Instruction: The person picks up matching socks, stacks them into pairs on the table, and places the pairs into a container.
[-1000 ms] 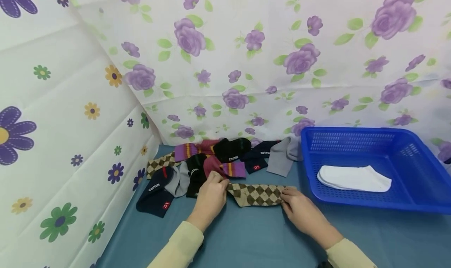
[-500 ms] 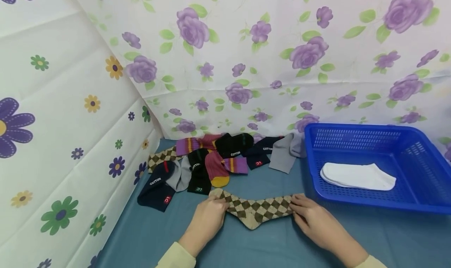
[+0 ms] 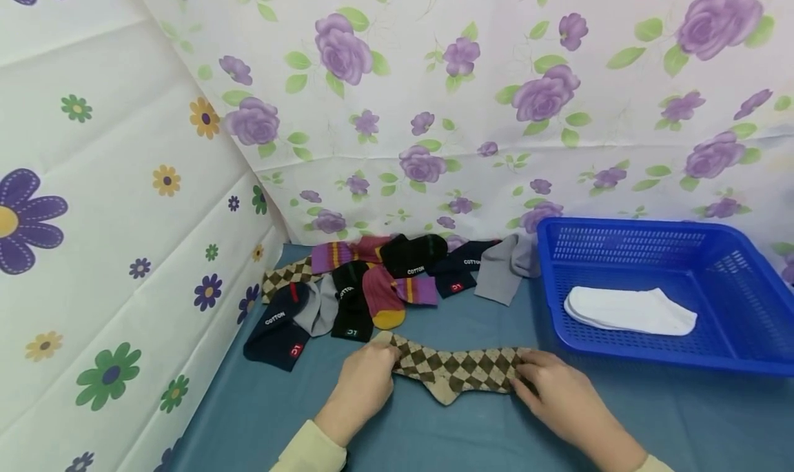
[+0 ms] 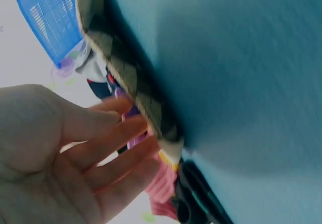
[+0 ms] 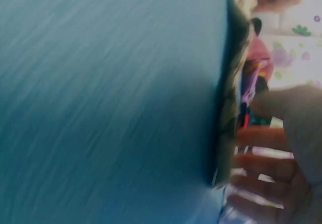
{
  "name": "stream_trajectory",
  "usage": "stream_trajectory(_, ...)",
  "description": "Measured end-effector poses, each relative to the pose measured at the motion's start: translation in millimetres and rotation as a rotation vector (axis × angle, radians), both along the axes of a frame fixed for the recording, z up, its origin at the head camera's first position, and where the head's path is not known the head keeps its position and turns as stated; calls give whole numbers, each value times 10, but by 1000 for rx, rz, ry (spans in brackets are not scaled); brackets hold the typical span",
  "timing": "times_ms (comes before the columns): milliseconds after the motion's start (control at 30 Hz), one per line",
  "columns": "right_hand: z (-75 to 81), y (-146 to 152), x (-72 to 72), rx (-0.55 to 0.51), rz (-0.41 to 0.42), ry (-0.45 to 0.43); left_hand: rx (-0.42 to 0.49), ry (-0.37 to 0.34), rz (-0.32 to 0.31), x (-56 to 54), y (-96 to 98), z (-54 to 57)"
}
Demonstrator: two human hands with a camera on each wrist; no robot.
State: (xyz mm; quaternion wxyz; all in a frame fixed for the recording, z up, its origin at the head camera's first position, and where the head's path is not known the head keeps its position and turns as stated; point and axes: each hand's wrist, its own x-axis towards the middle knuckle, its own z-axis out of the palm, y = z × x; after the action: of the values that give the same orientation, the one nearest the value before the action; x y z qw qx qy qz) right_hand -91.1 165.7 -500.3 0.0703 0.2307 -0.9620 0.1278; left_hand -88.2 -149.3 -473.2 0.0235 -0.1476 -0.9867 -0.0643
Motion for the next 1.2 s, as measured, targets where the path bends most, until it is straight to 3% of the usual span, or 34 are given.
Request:
stream_trajectory(100, 28, -86, 1, -6, -31, 68, -3, 84, 33, -14, 70, -50)
stream_trajectory(167, 15, -143, 3, -8, -60, 51, 2, 107, 61, -26, 108, -94)
stream_trajectory(367, -101, -244, 16, 31, -139, -74, 56, 55, 136, -44, 158, -225)
stream_trajectory(533, -155, -215, 19, 44, -153, -58, 69, 27, 154, -67, 161, -222)
stream_trajectory(800, -146, -184, -4, 67, -144, -54, 125, -73, 160, -129, 100, -193)
stream_trajectory(1200, -148, -186, 2, 55, -132, -43, 86, -127, 166, -112, 113, -164)
